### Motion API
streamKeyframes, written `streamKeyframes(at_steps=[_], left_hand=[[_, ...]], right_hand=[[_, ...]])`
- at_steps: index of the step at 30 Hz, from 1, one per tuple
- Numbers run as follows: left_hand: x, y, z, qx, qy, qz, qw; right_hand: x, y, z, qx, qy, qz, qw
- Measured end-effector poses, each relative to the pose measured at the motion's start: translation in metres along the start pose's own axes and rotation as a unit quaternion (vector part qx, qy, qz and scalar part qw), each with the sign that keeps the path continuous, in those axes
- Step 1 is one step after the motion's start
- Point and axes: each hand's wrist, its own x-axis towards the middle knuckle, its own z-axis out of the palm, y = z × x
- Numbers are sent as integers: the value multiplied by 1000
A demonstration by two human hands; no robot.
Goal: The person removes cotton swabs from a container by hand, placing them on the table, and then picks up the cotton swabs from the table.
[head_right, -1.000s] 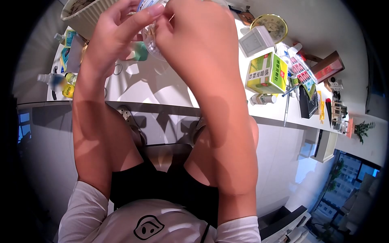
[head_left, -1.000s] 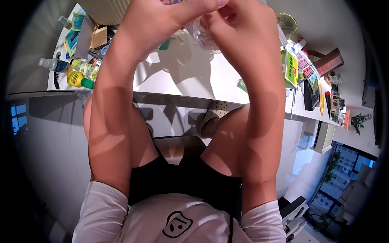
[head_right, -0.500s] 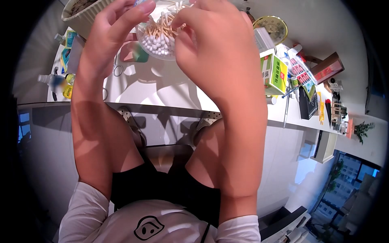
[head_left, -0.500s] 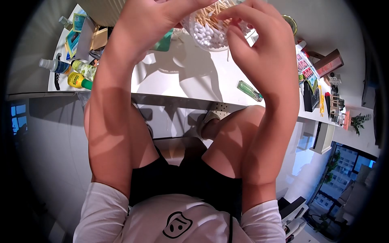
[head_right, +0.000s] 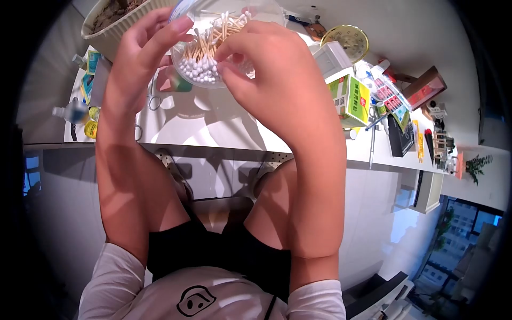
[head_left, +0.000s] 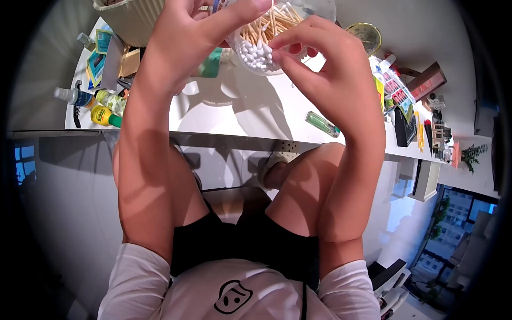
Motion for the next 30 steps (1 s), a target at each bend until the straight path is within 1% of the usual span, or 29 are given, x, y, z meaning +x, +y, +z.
streamKeyframes(at_steps=[2, 6, 8, 9, 11, 15, 17, 20, 23, 27, 30], left_hand=[[4, -12, -6, 65, 46, -50, 996], [2, -8, -7, 54, 35, -66, 996], [2, -8, -9, 63, 41, -78, 994], [3, -10, -7, 63, 42, -77, 994], [5, -15, -4, 43, 50, -39, 997], [2, -10, -3, 48, 46, -51, 996], [1, -10, -1, 49, 57, -55, 996], [1, -7, -4, 52, 37, -64, 996], [3, -12, -2, 45, 39, -45, 997], [2, -10, -4, 52, 36, -52, 997], [2, -8, 0, 54, 58, -43, 996]], right_hand=[[0, 0, -1, 21, 5, 2, 1000], [0, 0, -4, 18, 1, -8, 1000], [1, 0, -3, 17, 41, -11, 999], [1, -1, -3, 16, 41, -12, 999], [3, -4, 2, 18, 40, -36, 998], [4, -3, 7, 5, 37, -56, 998], [4, -5, 3, -37, -11, -56, 998], [3, -4, 4, -39, -25, -50, 998], [3, -4, 3, -38, -31, -43, 998], [3, -6, 1, -39, -26, -43, 998], [3, -5, -1, -36, -9, -51, 998]])
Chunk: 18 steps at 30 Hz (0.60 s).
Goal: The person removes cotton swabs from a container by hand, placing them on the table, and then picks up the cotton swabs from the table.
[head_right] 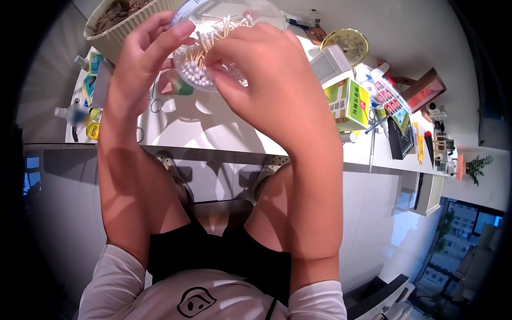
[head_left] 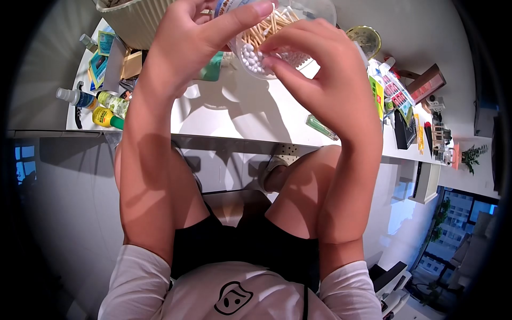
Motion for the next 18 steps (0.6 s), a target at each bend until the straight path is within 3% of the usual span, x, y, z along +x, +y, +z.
streamKeyframes(at_steps=[9, 11, 14, 18], left_hand=[[1, 0, -3, 13, -13, -18, 1000], [1, -3, -1, 1, 5, 13, 1000], [0, 3, -4, 7, -23, -29, 999], [-2, 3, -1, 3, -5, -6, 1000]], right_hand=[[0, 8, -2, 8, 62, -31, 998], [0, 8, -2, -25, 65, -24, 997], [1, 2, -2, -54, 114, -26, 992], [9, -8, 3, -127, 124, -11, 984]])
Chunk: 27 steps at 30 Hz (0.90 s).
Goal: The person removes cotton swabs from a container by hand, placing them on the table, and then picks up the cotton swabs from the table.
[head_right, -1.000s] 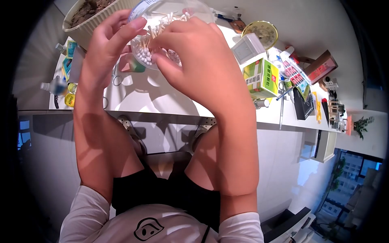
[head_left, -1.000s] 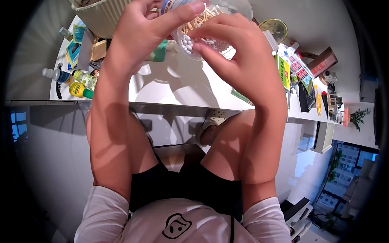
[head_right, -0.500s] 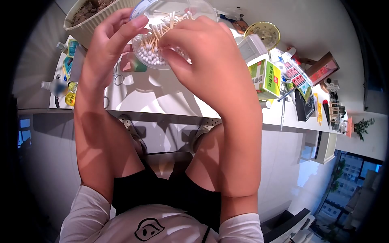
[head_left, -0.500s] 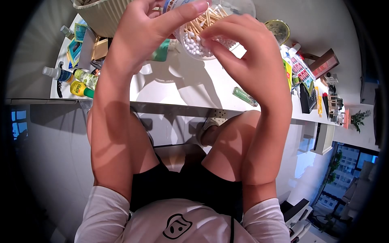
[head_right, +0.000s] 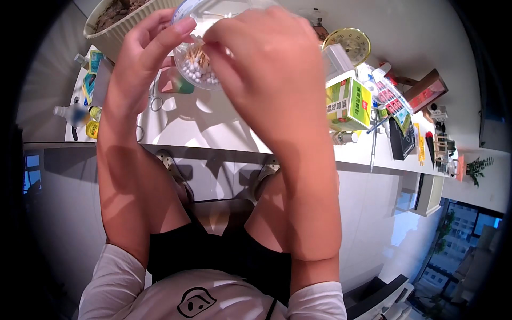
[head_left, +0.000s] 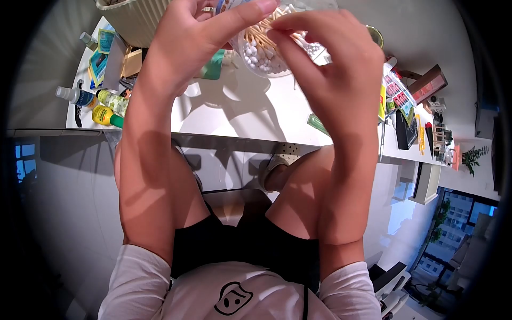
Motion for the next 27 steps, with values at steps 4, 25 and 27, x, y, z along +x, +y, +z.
streamKeyframes(at_steps=[4, 25, 27], left_hand=[[3, -5, -3, -12, -15, -20, 1000], [6, -7, -11, 0, -38, 4, 999], [8, -6, -12, 6, -38, 15, 999]], right_hand=[[-17, 1, 22, 176, 82, 38, 980], [-4, 14, -21, 69, 2, -32, 997], [-9, 14, -21, 16, 32, -26, 999]])
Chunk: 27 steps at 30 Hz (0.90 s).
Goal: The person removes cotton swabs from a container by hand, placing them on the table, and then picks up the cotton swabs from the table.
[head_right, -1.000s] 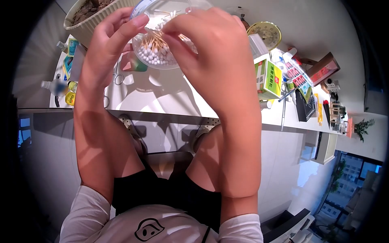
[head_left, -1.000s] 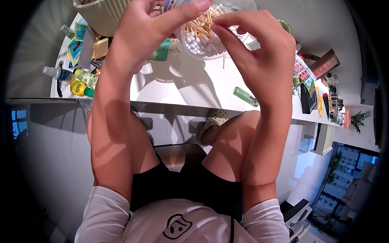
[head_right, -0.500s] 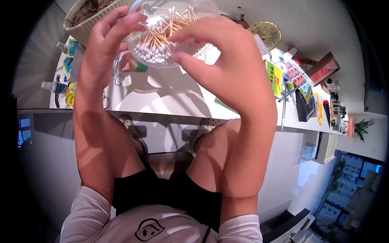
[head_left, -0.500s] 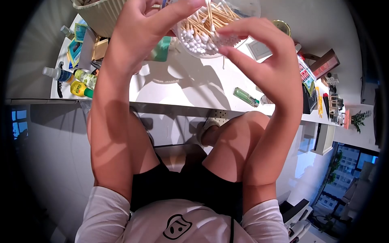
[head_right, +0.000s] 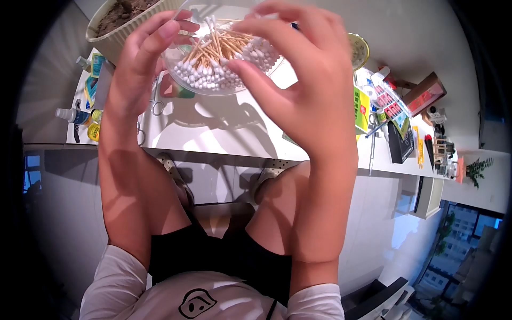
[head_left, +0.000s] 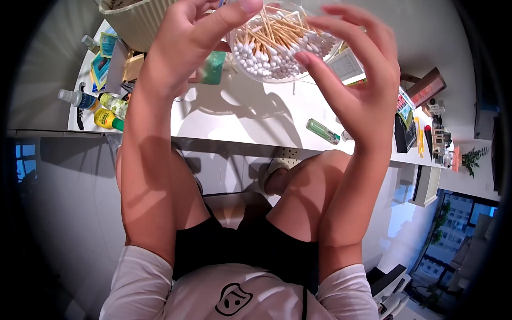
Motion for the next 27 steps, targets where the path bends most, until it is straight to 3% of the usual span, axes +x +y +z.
streamKeyframes(at_steps=[6, 10, 12, 15, 17, 19, 20, 24, 27], left_hand=[[3, 4, -8, -7, 4, 8, 1000], [6, 0, -10, -1, -23, 26, 999], [6, 1, -7, 10, -27, 32, 999], [4, -1, -5, -11, -9, 23, 1000], [4, -2, -5, -6, -8, -15, 1000], [5, -6, 2, -1, 0, 8, 1000], [6, -8, 6, 1, 7, 44, 999], [8, -12, 7, 2, -28, 10, 1000], [8, -17, 16, -22, -31, 64, 997]], right_hand=[[-18, 16, 0, -11, 31, 120, 992], [-19, 20, 11, 212, -35, 235, 948], [-21, 13, 13, 170, -9, 229, 958], [-7, 7, 21, 222, 159, 231, 934], [-6, 8, 10, 70, 186, 125, 972], [-8, -7, 5, 42, 98, 150, 983], [-7, -10, 10, 17, 81, 144, 986], [-9, -13, 24, -37, 11, 184, 982], [-9, -14, 27, -59, -30, 225, 972]])
